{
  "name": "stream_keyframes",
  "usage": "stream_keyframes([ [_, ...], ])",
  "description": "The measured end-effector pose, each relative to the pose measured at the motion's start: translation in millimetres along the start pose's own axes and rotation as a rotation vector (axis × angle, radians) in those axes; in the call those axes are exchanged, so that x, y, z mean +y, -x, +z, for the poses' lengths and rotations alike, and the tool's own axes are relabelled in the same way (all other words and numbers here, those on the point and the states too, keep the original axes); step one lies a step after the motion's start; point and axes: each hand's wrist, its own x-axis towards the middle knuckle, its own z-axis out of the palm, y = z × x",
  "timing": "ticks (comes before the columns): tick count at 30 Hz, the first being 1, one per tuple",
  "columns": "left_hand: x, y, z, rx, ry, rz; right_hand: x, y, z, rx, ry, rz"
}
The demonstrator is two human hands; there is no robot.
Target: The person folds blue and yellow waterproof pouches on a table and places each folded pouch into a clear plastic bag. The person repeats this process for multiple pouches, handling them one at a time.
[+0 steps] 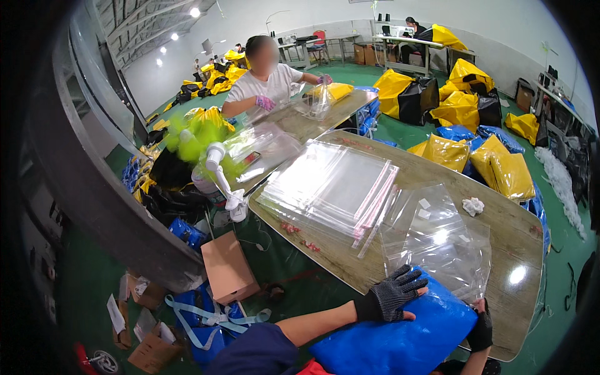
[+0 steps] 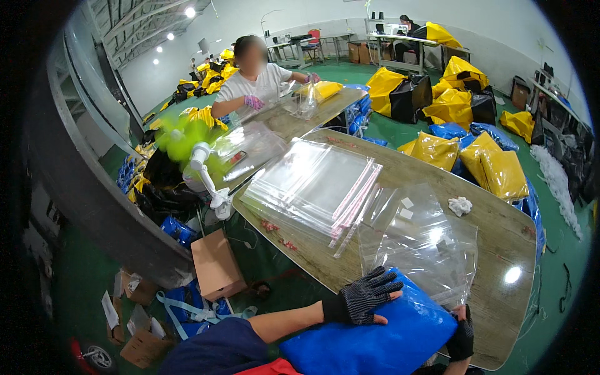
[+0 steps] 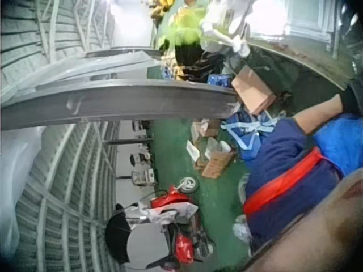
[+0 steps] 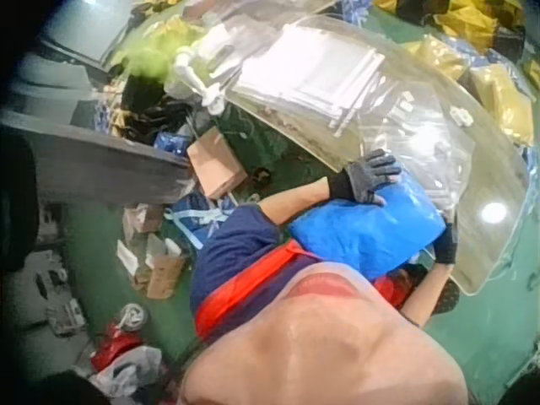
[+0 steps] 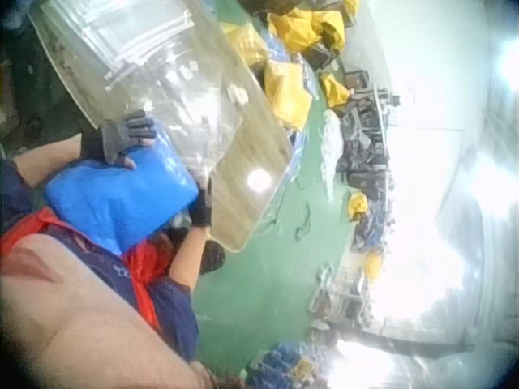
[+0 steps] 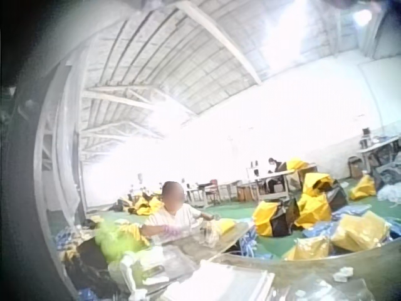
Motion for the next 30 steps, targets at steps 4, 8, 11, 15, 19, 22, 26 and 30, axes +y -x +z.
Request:
stream_keyframes([
  [4,4.4,-6.5,-3.9,-0.070,-0.013,-0.056,-5.7,8.4,-12.2,-0.135,0.165,0.044],
  [8,17.8,-20.2,1.8,-0.141,-0.017,-0.088,2.9,1.7,-14.4,-0.063,0.330,-0.065],
  [11,18.7,-19.6,4.3,-0.168,-0.008,-0.069,-24.8,-7.2,-35.7,-0.081,0.661,-0.056],
  [15,17.0,-17.9,8.2,-0.155,-0.007,-0.054,-80.2,-7.0,-84.1,0.072,1.008,-0.077],
  [19,20.6,-17.0,7.5,-0.150,-0.028,-0.061,-109.5,2.2,-110.1,0.151,1.119,-0.086],
  [22,23.3,-16.8,4.6,-0.155,-0.021,-0.072,-126.0,6.3,-119.9,0.180,1.152,-0.088],
  [26,23.4,-17.1,6.6,-0.165,-0.040,-0.084,-140.3,12.5,-128.9,0.206,1.140,-0.091],
  [30,22.8,-15.3,10.2,-0.123,-0.034,-0.075,-151.0,16.4,-129.9,0.199,1.051,-0.098],
])
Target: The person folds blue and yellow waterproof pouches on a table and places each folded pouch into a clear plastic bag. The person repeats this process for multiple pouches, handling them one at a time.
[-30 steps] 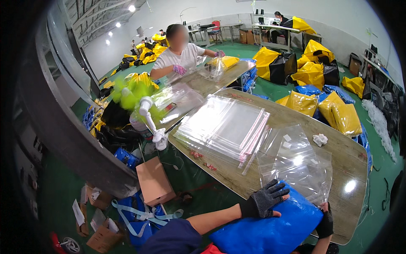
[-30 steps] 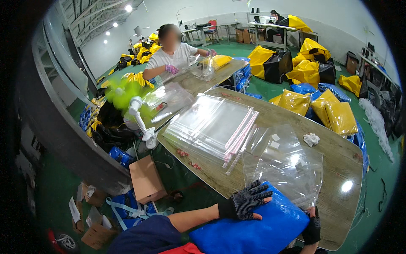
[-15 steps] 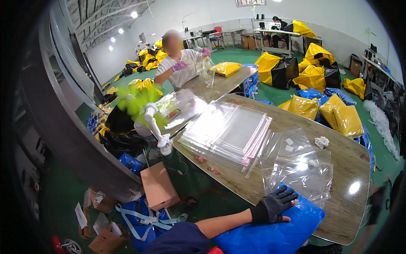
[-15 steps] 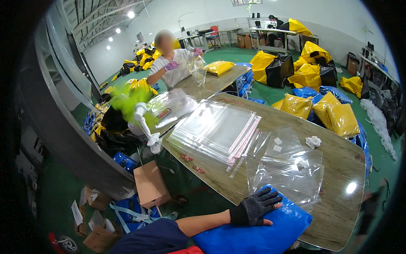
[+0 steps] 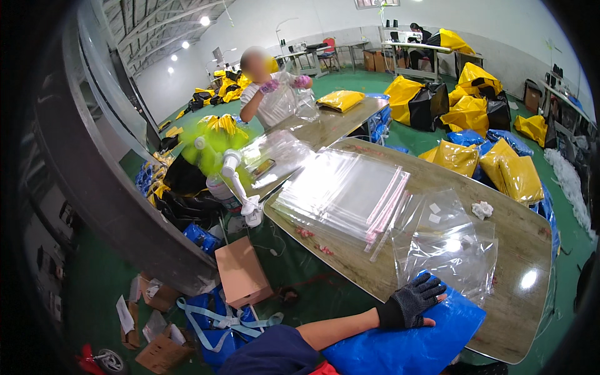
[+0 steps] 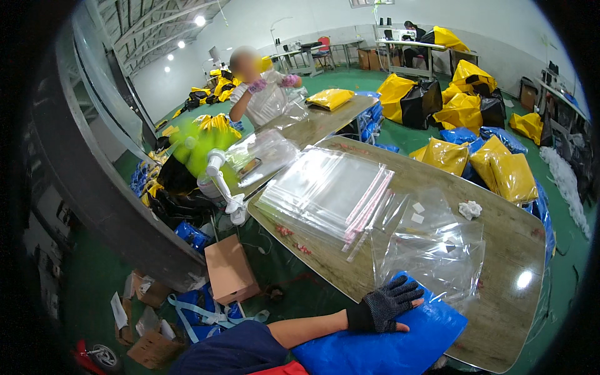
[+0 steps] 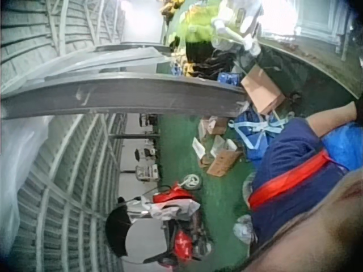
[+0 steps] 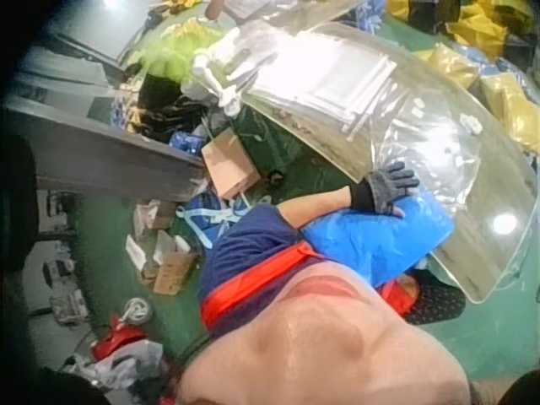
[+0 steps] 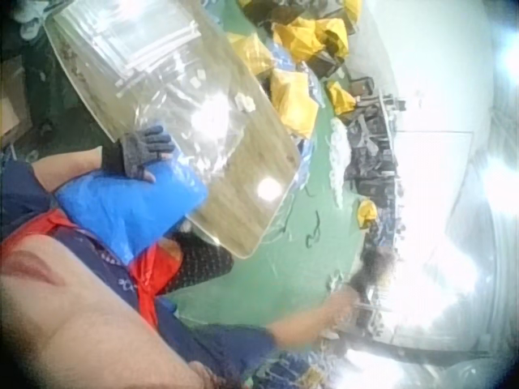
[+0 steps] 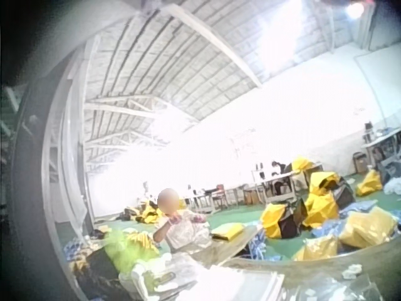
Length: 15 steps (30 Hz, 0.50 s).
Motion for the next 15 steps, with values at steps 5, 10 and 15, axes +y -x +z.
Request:
stream_keyframes([
  [5,-2.2,-1.3,4.1,0.020,0.015,0.015,-1.2,-7.5,30.0,-0.179,-0.382,0.040],
  [10,-1.7,0.2,1.5,-0.021,0.013,0.008,-0.4,-19.7,150.7,-0.479,-0.624,0.161],
  [15,-1.5,1.9,0.3,-0.003,-0.002,0.015,-10.3,-27.6,195.0,-0.605,-0.935,0.142],
])
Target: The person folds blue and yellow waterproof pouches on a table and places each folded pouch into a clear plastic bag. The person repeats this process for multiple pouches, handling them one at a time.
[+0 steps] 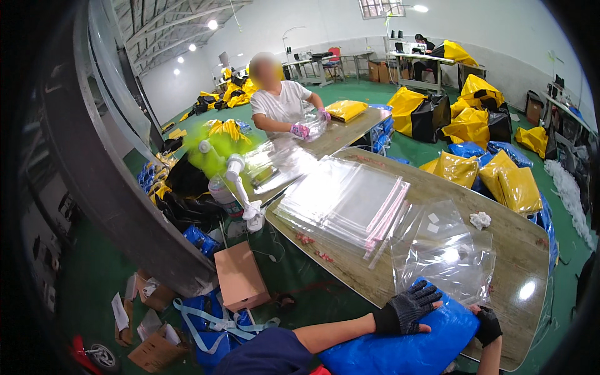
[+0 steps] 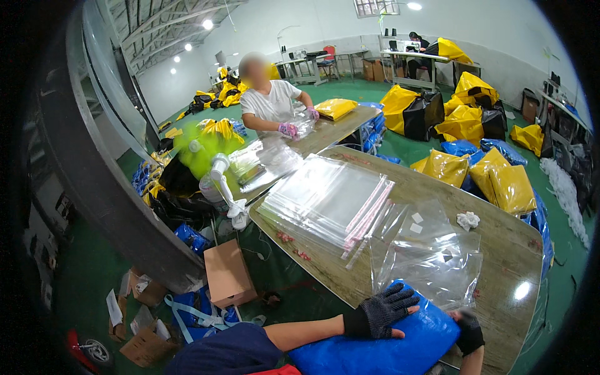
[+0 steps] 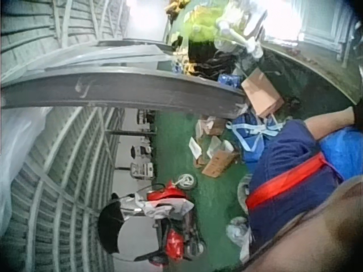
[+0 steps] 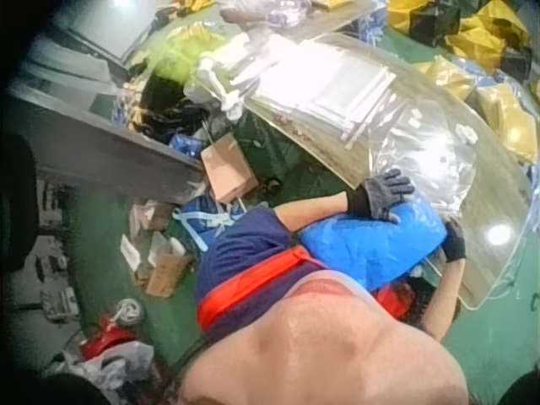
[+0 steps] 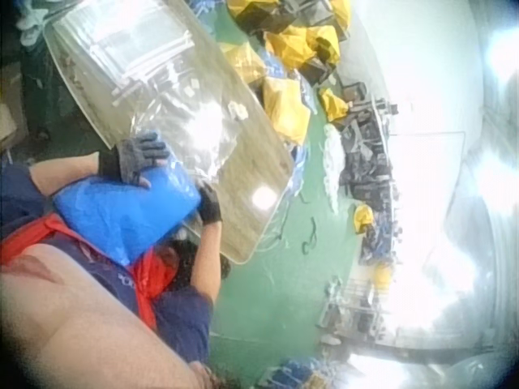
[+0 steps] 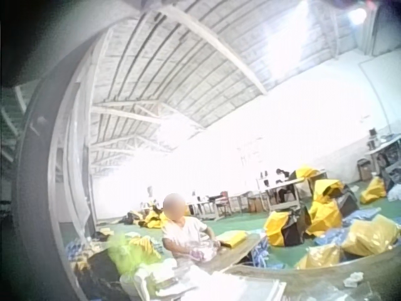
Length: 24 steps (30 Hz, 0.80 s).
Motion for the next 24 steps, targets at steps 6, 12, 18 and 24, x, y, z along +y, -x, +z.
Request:
stream_keyframes([
  [6,6.9,-0.8,-7.8,0.106,-0.060,-0.038,3.6,19.5,20.4,0.332,0.271,-0.369],
  [12,4.7,7.7,-1.1,0.069,-0.028,-0.057,32.2,52.2,28.6,0.417,0.088,-0.439],
  [18,10.8,8.9,-12.1,0.113,0.044,-0.133,46.6,52.8,11.5,0.547,0.228,-0.428],
  [24,23.9,13.3,-9.6,0.195,0.028,-0.267,36.6,41.6,57.6,0.766,0.080,-0.741],
])
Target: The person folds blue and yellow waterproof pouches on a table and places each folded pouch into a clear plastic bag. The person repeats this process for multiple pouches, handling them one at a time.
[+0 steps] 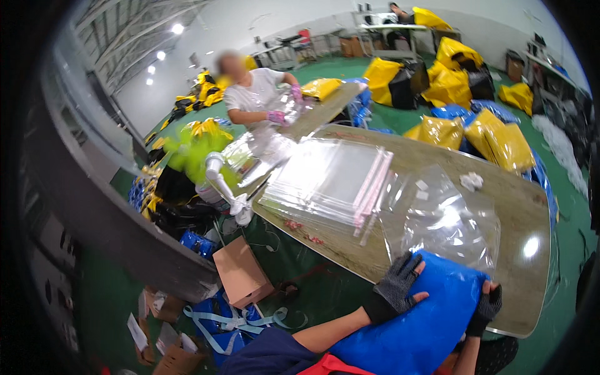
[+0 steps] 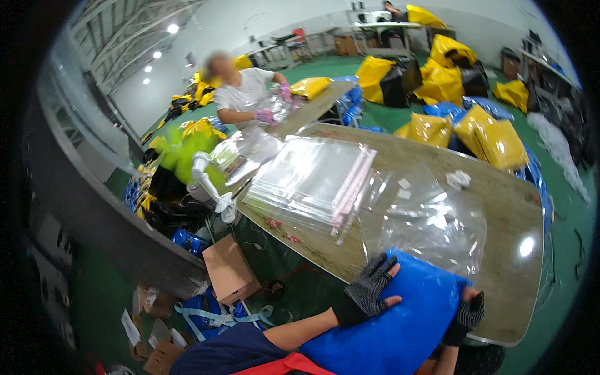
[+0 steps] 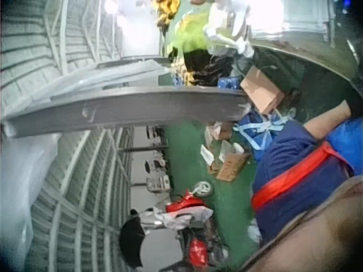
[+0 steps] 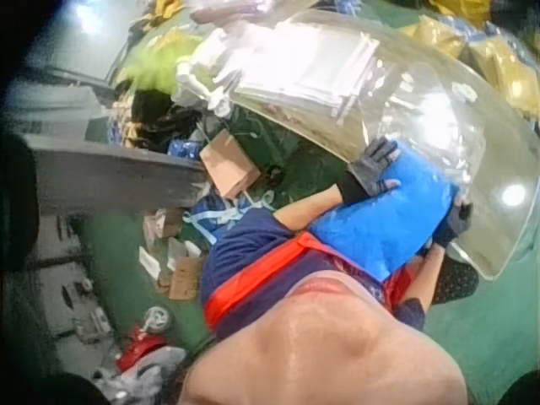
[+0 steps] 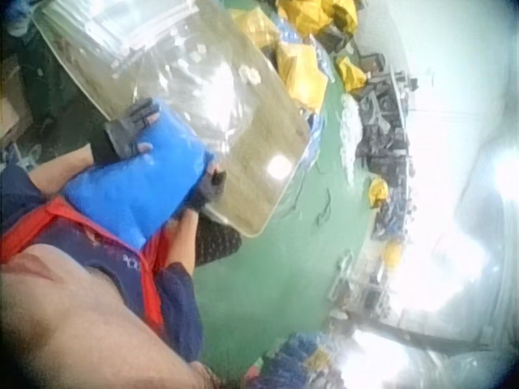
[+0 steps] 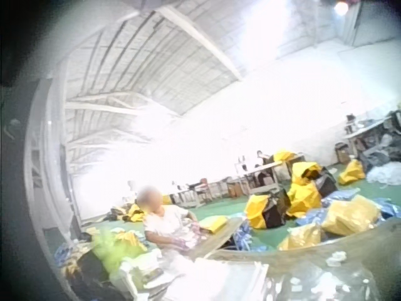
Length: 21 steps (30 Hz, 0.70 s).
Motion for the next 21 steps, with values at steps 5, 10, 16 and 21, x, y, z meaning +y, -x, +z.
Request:
stream_keyframes([
  [5,-5.9,-3.1,0.9,-0.076,-0.033,0.018,3.9,28.9,-6.1,-0.011,0.446,-0.028],
  [10,4.7,-17.2,-0.5,-0.158,-0.183,0.082,-14.1,38.2,-17.7,-0.057,0.593,0.016],
  [16,6.2,-17.6,8.3,-0.136,-0.073,0.094,-10.3,35.0,-44.7,-0.146,0.265,0.247],
  [21,-0.6,-14.1,10.3,-0.047,0.155,0.113,-63.4,-7.0,-1.5,-0.483,-0.174,0.643],
])
